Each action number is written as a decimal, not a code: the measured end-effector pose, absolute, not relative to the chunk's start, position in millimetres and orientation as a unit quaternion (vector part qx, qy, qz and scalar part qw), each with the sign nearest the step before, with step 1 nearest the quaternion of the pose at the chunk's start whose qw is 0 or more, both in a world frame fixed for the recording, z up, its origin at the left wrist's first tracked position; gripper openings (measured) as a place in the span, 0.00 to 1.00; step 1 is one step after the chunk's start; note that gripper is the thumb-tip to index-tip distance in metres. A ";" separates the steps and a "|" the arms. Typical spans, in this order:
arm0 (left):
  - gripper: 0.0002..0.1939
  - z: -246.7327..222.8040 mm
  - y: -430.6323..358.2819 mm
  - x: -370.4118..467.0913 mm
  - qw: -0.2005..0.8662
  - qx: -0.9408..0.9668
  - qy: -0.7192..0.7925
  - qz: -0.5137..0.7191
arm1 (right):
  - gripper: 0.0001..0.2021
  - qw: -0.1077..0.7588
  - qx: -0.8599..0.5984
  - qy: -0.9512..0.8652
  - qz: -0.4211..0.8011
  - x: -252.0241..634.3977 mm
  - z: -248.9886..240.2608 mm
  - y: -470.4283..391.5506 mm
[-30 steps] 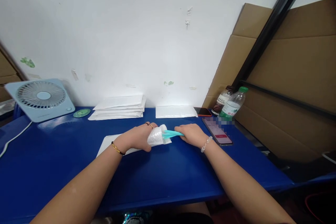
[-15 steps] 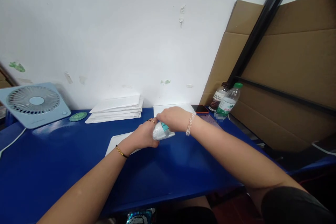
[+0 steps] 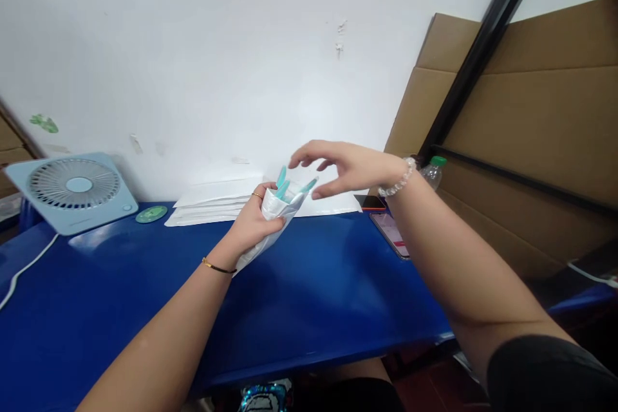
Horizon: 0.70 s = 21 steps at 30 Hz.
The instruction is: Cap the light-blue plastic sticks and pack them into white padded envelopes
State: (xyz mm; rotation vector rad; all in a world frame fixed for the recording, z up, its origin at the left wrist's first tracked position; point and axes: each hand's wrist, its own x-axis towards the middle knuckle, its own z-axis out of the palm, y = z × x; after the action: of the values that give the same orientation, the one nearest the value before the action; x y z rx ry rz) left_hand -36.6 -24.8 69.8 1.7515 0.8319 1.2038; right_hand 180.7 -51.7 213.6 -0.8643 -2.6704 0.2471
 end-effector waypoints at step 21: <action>0.24 58.8 -31.1 -28.7 0.534 0.700 0.287 0.378 | 0.10 0.355 -0.326 -0.876 -0.012 164.1 203.8 -32.2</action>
State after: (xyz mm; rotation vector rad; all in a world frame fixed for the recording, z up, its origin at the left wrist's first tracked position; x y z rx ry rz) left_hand -28.7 -31.1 58.8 1.6678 0.6839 0.9016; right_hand 164.1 -32.2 203.8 -0.8414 -2.2651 -0.0299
